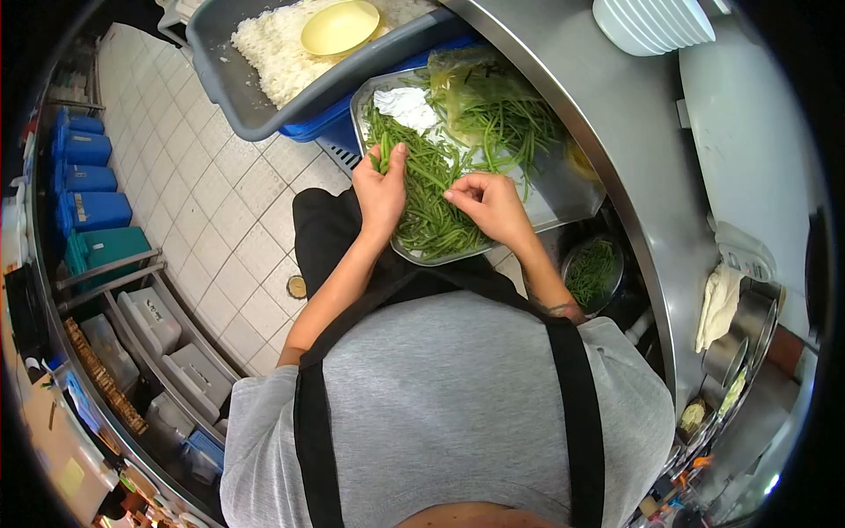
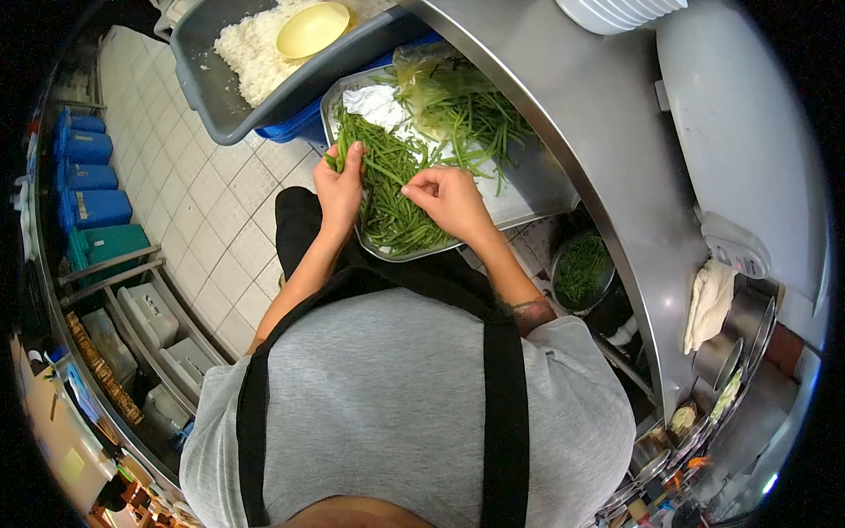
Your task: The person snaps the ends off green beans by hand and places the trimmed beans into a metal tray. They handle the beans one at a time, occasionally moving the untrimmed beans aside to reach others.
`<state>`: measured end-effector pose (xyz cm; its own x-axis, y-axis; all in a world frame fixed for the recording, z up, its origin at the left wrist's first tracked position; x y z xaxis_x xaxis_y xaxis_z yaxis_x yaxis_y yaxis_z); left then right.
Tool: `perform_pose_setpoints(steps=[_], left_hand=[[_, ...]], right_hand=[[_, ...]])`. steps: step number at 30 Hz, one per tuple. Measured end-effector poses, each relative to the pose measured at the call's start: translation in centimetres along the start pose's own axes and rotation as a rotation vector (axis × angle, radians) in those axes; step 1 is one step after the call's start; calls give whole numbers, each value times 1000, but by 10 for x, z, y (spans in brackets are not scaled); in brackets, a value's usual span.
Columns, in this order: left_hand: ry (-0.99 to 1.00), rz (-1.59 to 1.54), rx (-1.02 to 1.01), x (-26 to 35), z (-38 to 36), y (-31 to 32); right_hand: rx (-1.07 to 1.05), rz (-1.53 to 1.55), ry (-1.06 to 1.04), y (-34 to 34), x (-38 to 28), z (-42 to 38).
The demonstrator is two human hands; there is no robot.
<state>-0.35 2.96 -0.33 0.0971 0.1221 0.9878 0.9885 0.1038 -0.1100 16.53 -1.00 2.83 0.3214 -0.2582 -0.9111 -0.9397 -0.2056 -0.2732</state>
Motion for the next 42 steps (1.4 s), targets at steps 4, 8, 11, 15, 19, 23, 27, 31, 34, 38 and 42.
perform_pose_setpoints(steps=[4, 8, 11, 15, 19, 23, 27, 31, 34, 38, 42], left_hand=[[-20, -63, -18, -1, -3, 3], [-170, -178, -90, -12, -4, 4], [-196, -157, -102, -21, -3, 2], [-359, -238, -213, -26, -7, 7], [-343, -204, -324, -29, -8, 13], [-323, -303, -238, -35, 2, 3], [-241, -271, -224, -22, 7, -1], [-300, -303, -245, -13, -1, 11], [-161, 133, -394, -17, -6, 19], [287, 462, -421, -2, -16, 29], [565, 542, -493, 13, -24, 33]], right_hand=[[144, -71, -183, 3, 2, 2], [197, -143, -247, 3, 9, 2], [76, -18, -258, 10, 3, -4], [-88, 58, -530, 29, -6, -12], [-234, 88, -505, 35, 1, -12], [-27, -327, -278, 6, 37, 1], [480, -476, -196, -36, 45, 6], [473, -517, -29, -45, 61, 14], [435, -504, -41, -37, 65, 14], [411, -489, -25, -27, 62, 6], [262, -394, -208, -16, 25, -13]])
Point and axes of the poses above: each hand's wrist, its own z-axis towards the middle knuckle, its own y-axis out of the palm, x = y × z, the point moved 3 cm from there along z, towards the middle knuckle, and after that the axes turned 8 degrees about z, right-handed, at the moved point
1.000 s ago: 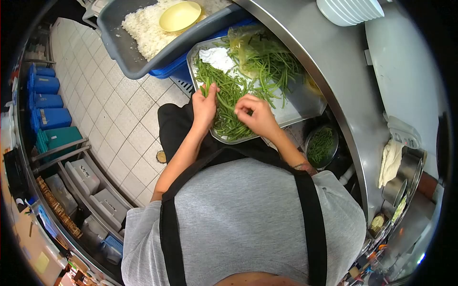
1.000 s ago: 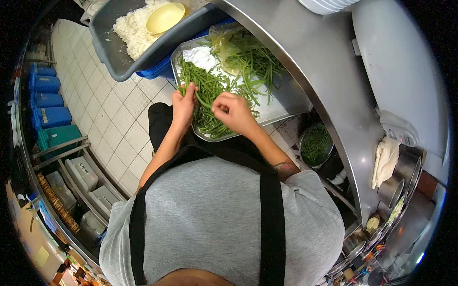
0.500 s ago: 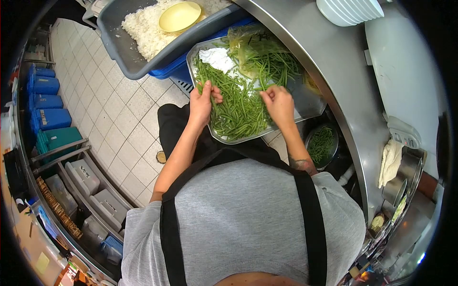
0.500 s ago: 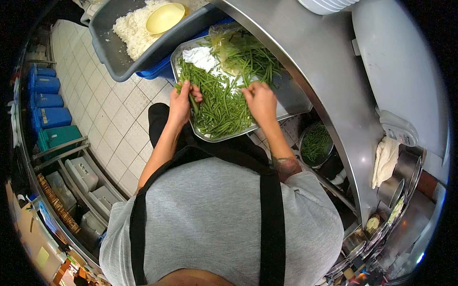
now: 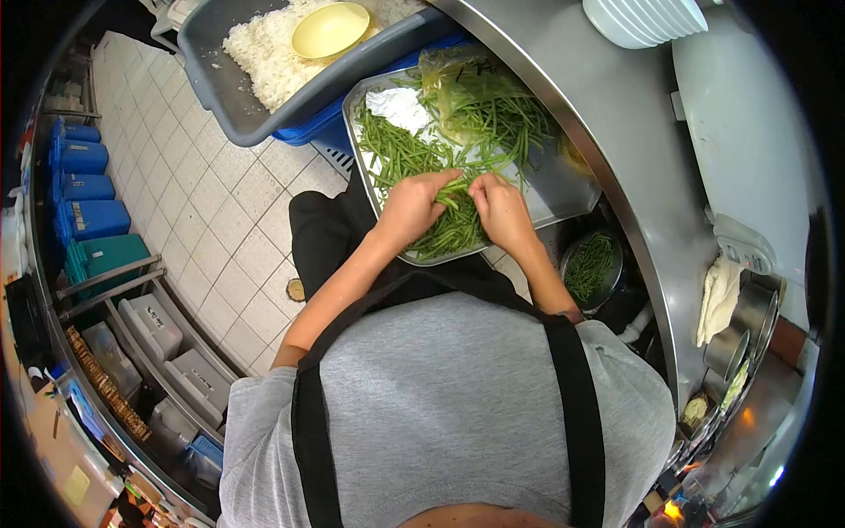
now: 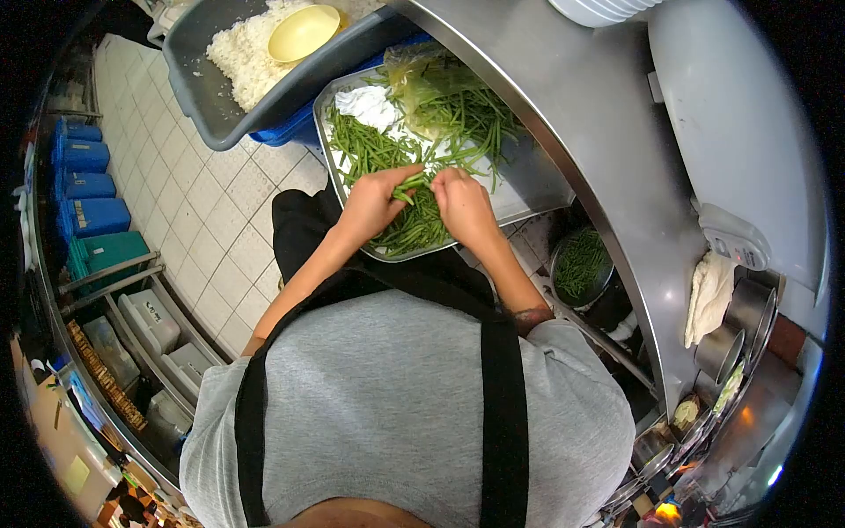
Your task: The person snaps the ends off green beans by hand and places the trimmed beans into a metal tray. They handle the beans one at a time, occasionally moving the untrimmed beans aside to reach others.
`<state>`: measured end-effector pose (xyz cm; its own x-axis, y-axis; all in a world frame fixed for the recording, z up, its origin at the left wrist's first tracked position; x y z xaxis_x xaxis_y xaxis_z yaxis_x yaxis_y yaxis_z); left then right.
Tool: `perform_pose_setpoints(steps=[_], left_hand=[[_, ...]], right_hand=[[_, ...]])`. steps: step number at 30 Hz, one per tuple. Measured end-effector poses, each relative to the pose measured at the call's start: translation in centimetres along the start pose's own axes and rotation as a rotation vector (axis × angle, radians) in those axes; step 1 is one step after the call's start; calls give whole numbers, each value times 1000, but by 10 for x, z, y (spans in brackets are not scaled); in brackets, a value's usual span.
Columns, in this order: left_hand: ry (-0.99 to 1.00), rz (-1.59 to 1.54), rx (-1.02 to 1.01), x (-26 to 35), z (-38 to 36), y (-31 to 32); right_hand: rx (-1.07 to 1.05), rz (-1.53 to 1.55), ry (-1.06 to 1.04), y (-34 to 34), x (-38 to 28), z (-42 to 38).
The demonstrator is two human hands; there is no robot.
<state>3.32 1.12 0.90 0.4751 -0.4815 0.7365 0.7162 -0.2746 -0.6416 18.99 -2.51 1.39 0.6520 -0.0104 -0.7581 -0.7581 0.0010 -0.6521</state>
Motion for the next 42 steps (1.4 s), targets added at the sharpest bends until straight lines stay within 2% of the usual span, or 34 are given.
perform_pose_setpoints(steps=[3, 8, 14, 16, 17, 19, 21, 23, 24, 28, 31, 34, 36, 37, 39, 41, 42], left_hand=[[35, 83, -40, 1, 1, -5], [10, 123, 109, 1, 1, -7], [-188, 7, 21, 5, 1, -12], [-477, -539, 144, -3, 2, -18], [-646, -799, 143, -8, 1, -21], [-668, -1098, 179, -20, 0, -24], [-661, -1119, 209, -25, 0, -25], [-653, -1138, 238, -26, 0, -27], [-656, -1126, 250, -26, 0, -28], [-657, -1070, 259, -28, -2, -27], [-669, -990, 275, -28, -4, -27], [-696, -818, 306, -32, -6, -26], [-679, -804, 302, -33, -7, -25], [-661, -790, 299, -32, -7, -24], [-658, -823, 277, -32, -8, -21], [-653, -854, 258, -34, -8, -20], [-684, -939, 263, -36, -10, -20]], right_hand=[[-41, 38, -98, -6, -20, -2], [113, 163, -176, -5, -29, 7], [257, 196, -215, 4, -32, 20], [214, 217, -157, 1, -29, 23], [173, 236, -99, 0, -26, 24], [100, 346, -26, 2, -23, 22], [25, 455, 44, 4, -21, 22], [-220, 382, -38, 9, -24, 21], [-268, 600, 58, 16, -22, 21], [-256, 626, 108, 22, -24, 17], [-214, 692, 45, 19, -25, 17], [-319, 804, 68, 17, -26, 19], [-393, 426, 12, 14, -39, 15], [-390, 425, 15, 16, -41, 14], [-333, 277, -124, 22, -45, 13], [-257, 283, -127, 29, -42, 11], [-211, 398, -20, 29, -40, 10]])
Point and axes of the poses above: each hand's wrist, its own z-axis towards the middle knuckle, its own y-axis out of the palm, x = y × z, the point moved 3 cm from there along z, towards the middle knuckle, and after that the axes turned 8 degrees about z, right-handed, at the moved point
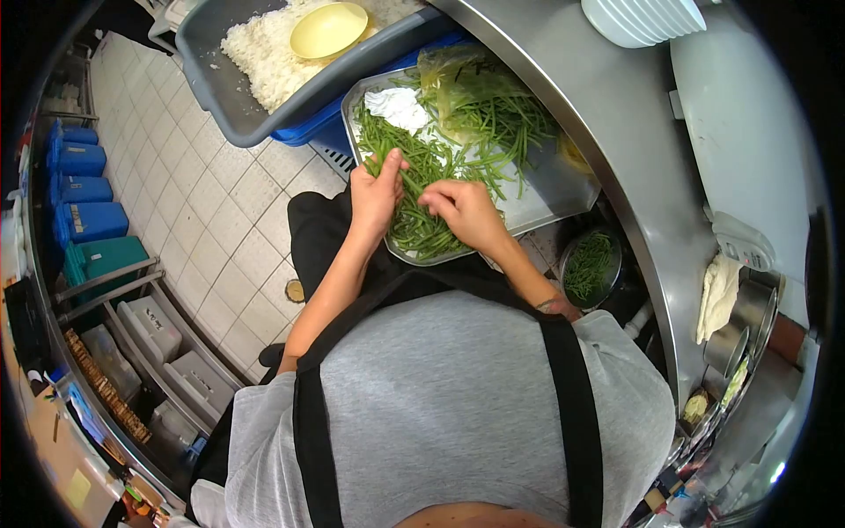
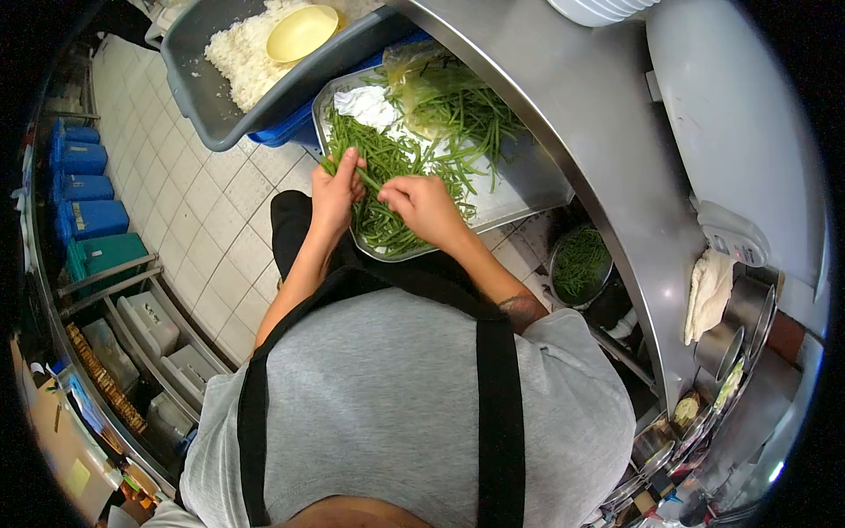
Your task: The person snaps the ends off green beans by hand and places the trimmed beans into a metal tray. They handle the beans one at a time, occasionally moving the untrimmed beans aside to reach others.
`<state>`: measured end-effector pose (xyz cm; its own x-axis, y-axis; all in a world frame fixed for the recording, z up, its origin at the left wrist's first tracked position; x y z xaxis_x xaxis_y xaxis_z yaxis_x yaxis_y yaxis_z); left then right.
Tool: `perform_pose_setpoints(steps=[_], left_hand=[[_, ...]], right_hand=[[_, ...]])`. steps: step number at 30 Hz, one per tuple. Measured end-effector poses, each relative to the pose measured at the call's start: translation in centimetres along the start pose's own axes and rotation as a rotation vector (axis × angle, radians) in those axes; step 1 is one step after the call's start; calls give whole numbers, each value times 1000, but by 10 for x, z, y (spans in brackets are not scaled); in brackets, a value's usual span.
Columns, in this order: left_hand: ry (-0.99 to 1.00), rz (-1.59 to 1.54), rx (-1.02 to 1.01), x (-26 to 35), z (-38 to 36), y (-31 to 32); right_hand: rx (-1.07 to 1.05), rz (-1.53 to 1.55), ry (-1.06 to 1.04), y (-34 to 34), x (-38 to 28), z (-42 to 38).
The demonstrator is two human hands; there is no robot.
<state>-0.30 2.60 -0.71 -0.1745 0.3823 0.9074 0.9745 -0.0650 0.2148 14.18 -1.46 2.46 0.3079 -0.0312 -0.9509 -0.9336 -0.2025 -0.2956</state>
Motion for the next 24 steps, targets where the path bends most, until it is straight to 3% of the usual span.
perform_pose_setpoints(steps=[1, 2, 7, 9, 11, 12, 13, 16, 17, 19, 24], left_hand=[[-44, -79, -4, -2, 0, -1], [-45, -78, -5, -4, -1, -1], [-102, -196, -25, -16, -1, 0], [-142, -231, -1, -20, 1, -6], [-63, -268, -17, -18, 2, -9], [-48, -246, -6, -12, 1, -8], [-47, -248, -3, -12, 2, -8], [-33, -305, 7, -5, 3, -7], [-49, -301, 45, -4, 2, -5], [-71, -295, 77, -4, -1, -1], [-39, -114, -128, -10, -3, 9]], right_hand=[[66, 125, 84, 0, 3, -1], [67, 126, 86, 0, 6, -1], [309, 741, 37, -20, 21, 5], [279, 712, 68, -35, 20, 4], [-120, 236, 120, -36, 18, 3], [-108, -69, -112, -39, 13, 2], [-111, -69, -113, -42, 21, 0], [337, -480, 208, -70, 46, 7], [334, -479, 207, -72, 49, 11], [308, -551, 447, -77, 53, 17], [410, -575, 366, -64, 73, 25]])
Point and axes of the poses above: each hand's wrist, its own z-axis towards the middle knuckle, its own y-axis out of the palm, x = y × z, the point moved 3 cm from there along z, towards the middle knuckle, and after that the axes turned 8 degrees about z, right-handed, at the moved point
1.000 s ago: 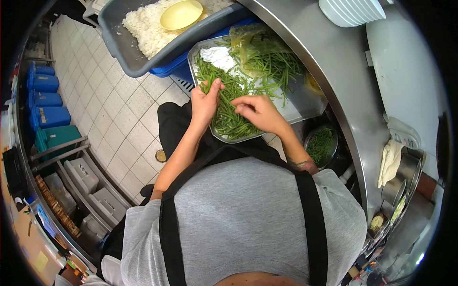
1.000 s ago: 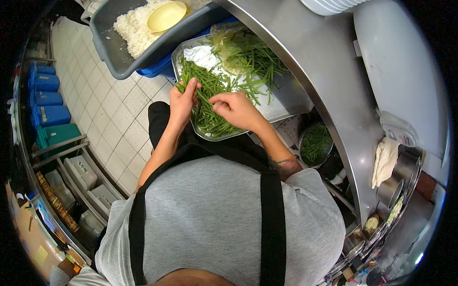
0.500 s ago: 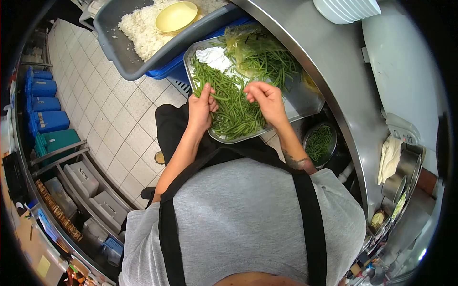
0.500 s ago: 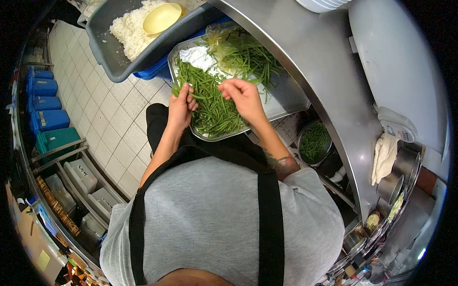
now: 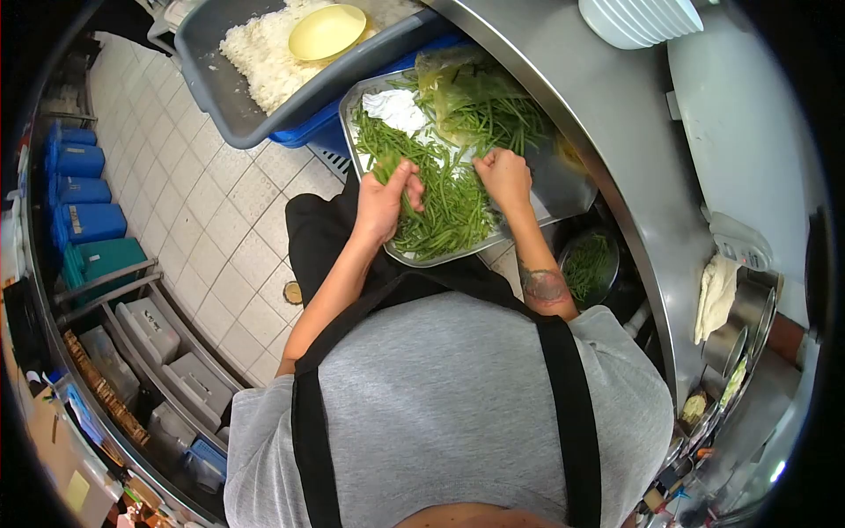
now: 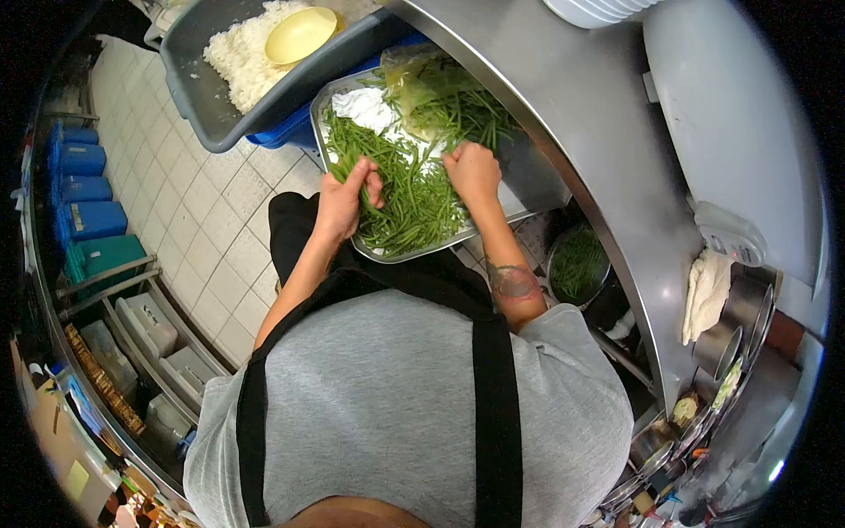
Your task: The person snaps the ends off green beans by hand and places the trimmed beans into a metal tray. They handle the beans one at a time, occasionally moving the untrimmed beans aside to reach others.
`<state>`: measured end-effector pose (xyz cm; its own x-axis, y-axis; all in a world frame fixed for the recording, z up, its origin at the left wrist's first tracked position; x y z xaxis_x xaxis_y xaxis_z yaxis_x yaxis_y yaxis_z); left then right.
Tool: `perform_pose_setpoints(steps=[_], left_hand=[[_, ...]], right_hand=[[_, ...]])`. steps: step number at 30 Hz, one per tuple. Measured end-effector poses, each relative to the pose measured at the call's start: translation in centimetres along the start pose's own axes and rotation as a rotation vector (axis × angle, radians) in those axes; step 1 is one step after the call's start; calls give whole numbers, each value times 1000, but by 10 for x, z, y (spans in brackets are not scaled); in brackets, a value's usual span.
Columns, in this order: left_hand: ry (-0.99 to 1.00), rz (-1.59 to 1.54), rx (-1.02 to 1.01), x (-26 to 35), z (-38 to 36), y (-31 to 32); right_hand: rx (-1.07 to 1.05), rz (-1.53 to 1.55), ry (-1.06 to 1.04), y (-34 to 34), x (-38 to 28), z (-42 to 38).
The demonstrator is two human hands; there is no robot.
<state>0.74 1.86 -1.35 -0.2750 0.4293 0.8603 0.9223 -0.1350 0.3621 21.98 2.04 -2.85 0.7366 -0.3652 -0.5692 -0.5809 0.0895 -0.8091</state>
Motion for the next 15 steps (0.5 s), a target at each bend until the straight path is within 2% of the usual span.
perform_pose_setpoints(steps=[1, 3, 4, 5, 6, 7, 9, 11, 13, 15], left_hand=[[45, 72, -99, -1, -1, 0], [-27, 169, -137, -4, -1, -2], [129, 488, -134, 2, -3, 3], [285, 807, -130, 8, -6, 9], [269, 819, -171, 10, -8, 12], [265, 819, -179, 12, -9, 15], [488, 992, -226, 20, -13, 25], [546, 1044, -225, 18, -12, 28], [509, 1189, -216, 18, -11, 28], [494, 1208, -202, 21, -11, 27]], right_hand=[[-6, 1, -5, 2, 0, -2], [-42, -2, -106, 3, -3, -11], [-45, -2, -107, -1, -8, -17], [-141, 67, -129, -3, -15, -26], [-237, 137, -149, -7, -22, -36], [-234, 138, -141, -15, -29, -44], [-344, 225, -250, -25, -46, -56], [-325, 270, -301, -27, -49, -57], [-173, 319, -490, -31, -53, -54], [-181, 386, -448, -34, -57, -51]])
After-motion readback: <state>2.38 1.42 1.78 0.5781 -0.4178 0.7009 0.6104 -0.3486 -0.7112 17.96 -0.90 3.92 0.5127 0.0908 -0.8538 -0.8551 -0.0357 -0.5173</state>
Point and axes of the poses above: each hand's wrist, its own z-axis towards the middle knuckle, its own y-axis out of the palm, x = y × z, the point moved 3 cm from there along z, towards the middle knuckle, and after that the axes turned 8 degrees about z, right-handed, at the moved point
